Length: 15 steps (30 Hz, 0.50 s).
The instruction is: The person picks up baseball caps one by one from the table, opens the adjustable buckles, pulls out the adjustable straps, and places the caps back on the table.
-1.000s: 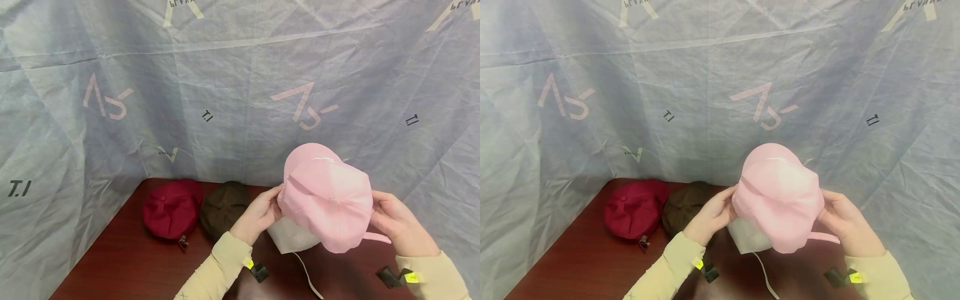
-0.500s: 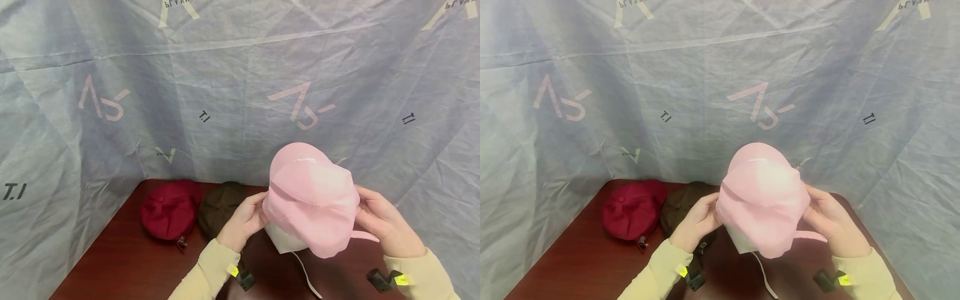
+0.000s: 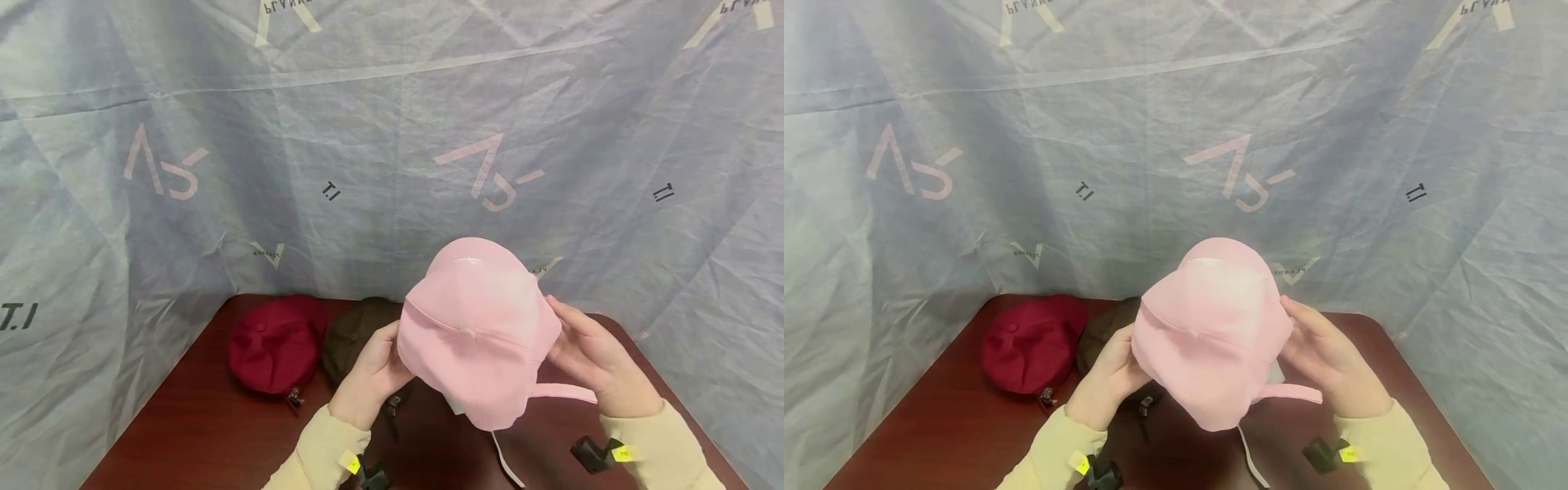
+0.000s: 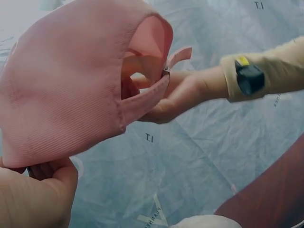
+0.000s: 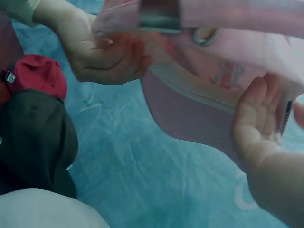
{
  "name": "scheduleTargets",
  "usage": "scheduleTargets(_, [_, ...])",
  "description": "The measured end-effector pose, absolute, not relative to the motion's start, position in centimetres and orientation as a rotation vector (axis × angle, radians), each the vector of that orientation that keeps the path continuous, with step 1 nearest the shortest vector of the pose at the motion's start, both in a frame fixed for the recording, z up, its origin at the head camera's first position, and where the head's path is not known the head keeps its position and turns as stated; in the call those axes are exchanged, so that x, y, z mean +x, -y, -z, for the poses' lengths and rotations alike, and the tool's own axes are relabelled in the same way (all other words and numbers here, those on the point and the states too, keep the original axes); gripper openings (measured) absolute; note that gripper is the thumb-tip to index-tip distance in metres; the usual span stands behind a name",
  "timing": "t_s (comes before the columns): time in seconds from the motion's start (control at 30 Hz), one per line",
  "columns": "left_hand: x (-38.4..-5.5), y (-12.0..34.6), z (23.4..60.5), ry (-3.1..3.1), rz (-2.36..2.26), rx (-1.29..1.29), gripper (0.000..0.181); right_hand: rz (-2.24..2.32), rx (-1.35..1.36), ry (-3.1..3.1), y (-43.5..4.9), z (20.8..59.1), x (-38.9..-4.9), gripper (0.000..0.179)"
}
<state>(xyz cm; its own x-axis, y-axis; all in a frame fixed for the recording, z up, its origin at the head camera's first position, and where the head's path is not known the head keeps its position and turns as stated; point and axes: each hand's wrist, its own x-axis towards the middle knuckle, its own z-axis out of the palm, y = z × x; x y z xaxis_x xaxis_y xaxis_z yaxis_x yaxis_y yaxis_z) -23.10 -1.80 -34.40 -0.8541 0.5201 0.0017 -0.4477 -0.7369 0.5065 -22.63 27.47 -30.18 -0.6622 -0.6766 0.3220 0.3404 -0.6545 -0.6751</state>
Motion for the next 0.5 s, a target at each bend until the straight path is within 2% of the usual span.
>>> scheduleTargets(0.37, [-22.9, 3.2, 33.7, -0.65, -2.593, 0.156, 0.041, 2.23, -0.933, -0.752, -24.8, 32.4, -22.3, 0.066])
scheduleTargets(0.5, [-23.0, 3.2, 33.6, -0.553, -2.62, 0.155, 0.044, 2.219, -1.107, -0.835, -23.9, 33.5, -22.2, 0.054])
